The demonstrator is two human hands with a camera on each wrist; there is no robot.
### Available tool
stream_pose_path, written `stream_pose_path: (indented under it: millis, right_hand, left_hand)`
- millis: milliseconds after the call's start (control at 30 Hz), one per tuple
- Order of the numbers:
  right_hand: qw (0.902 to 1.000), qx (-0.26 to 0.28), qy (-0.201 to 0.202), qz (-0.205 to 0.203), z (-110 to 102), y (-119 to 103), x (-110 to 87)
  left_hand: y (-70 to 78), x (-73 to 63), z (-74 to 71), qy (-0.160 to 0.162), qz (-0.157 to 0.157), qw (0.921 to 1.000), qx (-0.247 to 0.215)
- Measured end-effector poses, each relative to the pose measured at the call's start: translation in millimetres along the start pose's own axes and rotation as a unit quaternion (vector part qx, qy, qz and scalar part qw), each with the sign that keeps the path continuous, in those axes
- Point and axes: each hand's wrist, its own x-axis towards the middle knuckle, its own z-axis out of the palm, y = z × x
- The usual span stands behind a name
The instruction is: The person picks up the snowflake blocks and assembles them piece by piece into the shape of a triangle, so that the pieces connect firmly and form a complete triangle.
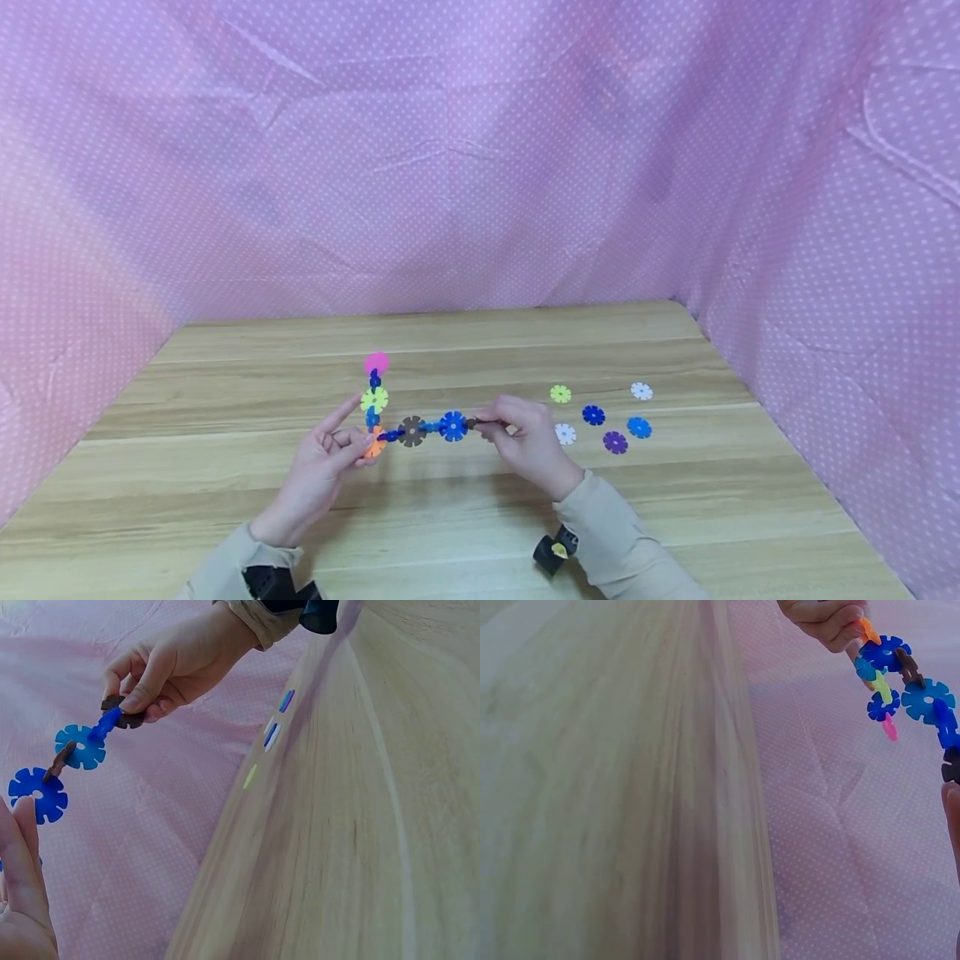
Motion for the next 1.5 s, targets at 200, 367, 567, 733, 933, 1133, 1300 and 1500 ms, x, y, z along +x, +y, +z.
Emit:
stream_pose_path:
  millis: [200,367,567,733,933,1133,1300,1500]
  right_hand:
    - [0.9999,0.005,-0.006,0.008,-0.6,0.8,-2.5]
    - [0.9993,0.03,-0.015,0.019,-0.7,1.2,-3.9]
    - [0.9986,0.043,-0.025,0.018,0.7,3.0,-6.0]
    - [0.9989,0.026,-0.027,0.029,2.4,-2.3,-2.8]
    - [0.9983,0.018,-0.036,0.042,3.9,-5.7,1.4]
    - [0.9947,0.039,-0.046,0.084,-2.1,-5.0,-1.8]
    - [0.9948,0.043,-0.065,0.065,-5.3,-2.3,-3.2]
    - [0.9964,0.042,-0.07,0.026,-6.4,2.2,-5.3]
  left_hand:
    - [-0.1,-1.6,-1.4,-0.027,-0.011,0.9996,0.006]
    - [-1.0,-2.8,-2.2,-0.038,-0.007,0.9992,0.011]
    - [-4.7,-2.9,-2.5,-0.028,-0.003,0.9995,0.017]
    - [-10.6,-3.1,-1.4,-0.013,-0.005,0.9998,0.01]
    - [-8.2,-0.3,-3.8,-0.002,0.002,0.9999,-0.01]
    - [-1.7,4.5,-1.1,-0.022,-0.011,0.9997,0.003]
    - [-0.2,4.3,0.0,-0.025,-0.02,0.9994,0.016]
    - [1.4,5.2,-0.9,-0.035,-0.019,0.9987,0.031]
